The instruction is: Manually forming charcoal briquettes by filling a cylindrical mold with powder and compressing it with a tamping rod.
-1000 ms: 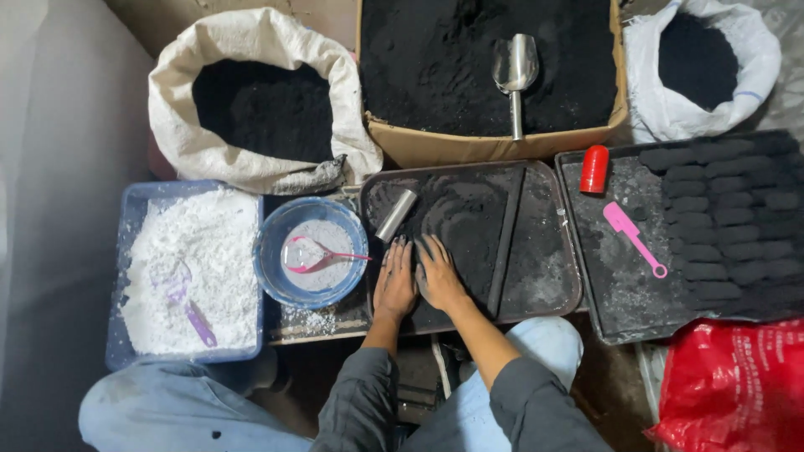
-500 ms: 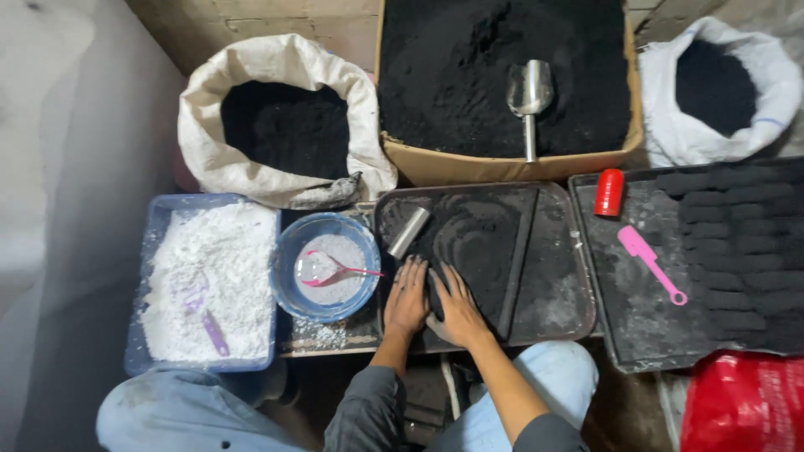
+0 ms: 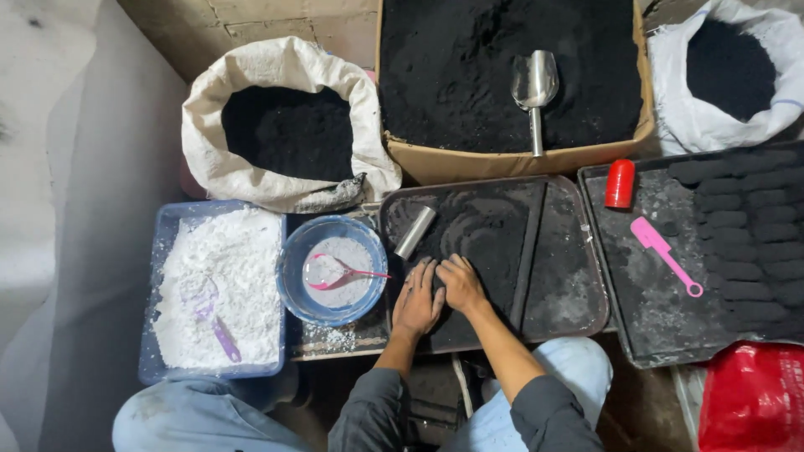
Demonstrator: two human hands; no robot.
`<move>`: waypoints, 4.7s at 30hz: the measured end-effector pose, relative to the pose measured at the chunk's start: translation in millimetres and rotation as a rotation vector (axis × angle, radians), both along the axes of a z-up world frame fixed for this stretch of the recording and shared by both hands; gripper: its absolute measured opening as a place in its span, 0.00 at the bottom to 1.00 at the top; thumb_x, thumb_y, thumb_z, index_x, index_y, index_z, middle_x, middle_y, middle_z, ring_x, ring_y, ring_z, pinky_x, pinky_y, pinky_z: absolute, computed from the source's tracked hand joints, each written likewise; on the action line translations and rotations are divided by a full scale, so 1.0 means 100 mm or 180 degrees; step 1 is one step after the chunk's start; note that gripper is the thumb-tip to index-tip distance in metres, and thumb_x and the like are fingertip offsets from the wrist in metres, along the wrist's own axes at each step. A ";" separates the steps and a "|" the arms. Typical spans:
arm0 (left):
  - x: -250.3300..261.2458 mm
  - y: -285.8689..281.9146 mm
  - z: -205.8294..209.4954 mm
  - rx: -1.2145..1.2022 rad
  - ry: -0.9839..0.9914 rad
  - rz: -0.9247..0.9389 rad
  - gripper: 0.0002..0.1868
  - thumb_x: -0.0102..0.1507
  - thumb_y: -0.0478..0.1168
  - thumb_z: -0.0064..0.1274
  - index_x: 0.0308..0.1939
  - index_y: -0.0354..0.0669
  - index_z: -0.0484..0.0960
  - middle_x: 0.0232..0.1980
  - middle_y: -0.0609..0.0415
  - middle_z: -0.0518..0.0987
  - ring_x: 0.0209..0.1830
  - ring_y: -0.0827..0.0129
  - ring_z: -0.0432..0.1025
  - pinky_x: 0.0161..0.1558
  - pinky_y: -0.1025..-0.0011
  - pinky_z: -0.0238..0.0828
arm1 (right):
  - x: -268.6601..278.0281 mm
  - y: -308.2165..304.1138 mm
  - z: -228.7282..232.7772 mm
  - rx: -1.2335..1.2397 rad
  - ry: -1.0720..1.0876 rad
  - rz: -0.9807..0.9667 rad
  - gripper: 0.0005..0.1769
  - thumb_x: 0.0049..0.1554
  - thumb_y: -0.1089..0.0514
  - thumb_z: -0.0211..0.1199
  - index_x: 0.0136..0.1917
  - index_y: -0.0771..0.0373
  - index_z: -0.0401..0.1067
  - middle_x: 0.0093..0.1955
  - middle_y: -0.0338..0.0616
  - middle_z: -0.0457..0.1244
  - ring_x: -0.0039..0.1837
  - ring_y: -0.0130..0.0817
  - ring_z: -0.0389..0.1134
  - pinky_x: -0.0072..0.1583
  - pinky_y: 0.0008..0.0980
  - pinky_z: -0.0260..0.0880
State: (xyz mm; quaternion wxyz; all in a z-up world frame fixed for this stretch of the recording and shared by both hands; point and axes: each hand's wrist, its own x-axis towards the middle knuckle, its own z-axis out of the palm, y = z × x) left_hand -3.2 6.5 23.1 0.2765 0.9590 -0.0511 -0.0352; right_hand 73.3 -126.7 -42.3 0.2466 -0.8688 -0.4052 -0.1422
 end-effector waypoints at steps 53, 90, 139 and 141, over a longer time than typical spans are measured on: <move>-0.11 0.03 -0.18 -0.0419 -0.1092 0.0145 0.21 0.59 0.50 0.43 0.49 0.47 0.56 0.49 0.56 0.63 0.60 0.62 0.56 0.56 0.49 0.52 | -0.44 0.07 1.48 0.2718 0.2846 -0.3351 0.27 0.55 0.47 0.55 0.54 0.76 0.63 0.54 0.68 0.57 0.62 0.53 0.56 0.62 0.44 0.55; -0.30 0.05 0.50 -0.1749 -0.2725 0.0670 0.23 0.53 0.32 0.46 0.53 0.34 0.65 0.49 0.44 0.68 0.50 0.48 0.65 0.51 0.54 0.60 | -0.25 0.41 0.85 -0.1935 0.0573 -0.0393 0.40 0.45 0.54 0.60 0.68 0.55 0.48 0.73 0.47 0.36 0.74 0.42 0.33 0.64 0.52 0.48; -0.71 -0.09 0.51 -0.2158 -0.2146 0.0831 0.19 0.60 0.36 0.45 0.55 0.42 0.63 0.51 0.42 0.63 0.51 0.54 0.64 0.54 0.60 0.62 | 0.43 0.30 1.41 -0.1832 0.1931 -0.1206 0.37 0.56 0.38 0.27 0.71 0.58 0.29 0.74 0.40 0.23 0.74 0.37 0.24 0.66 0.47 0.40; -0.69 -0.10 0.49 -0.2177 -0.2155 0.0813 0.20 0.60 0.36 0.45 0.55 0.42 0.63 0.50 0.42 0.63 0.51 0.54 0.64 0.54 0.60 0.63 | 0.45 0.16 1.31 -0.1634 0.2069 -0.1313 0.37 0.56 0.39 0.31 0.71 0.59 0.31 0.75 0.38 0.24 0.75 0.37 0.24 0.63 0.50 0.47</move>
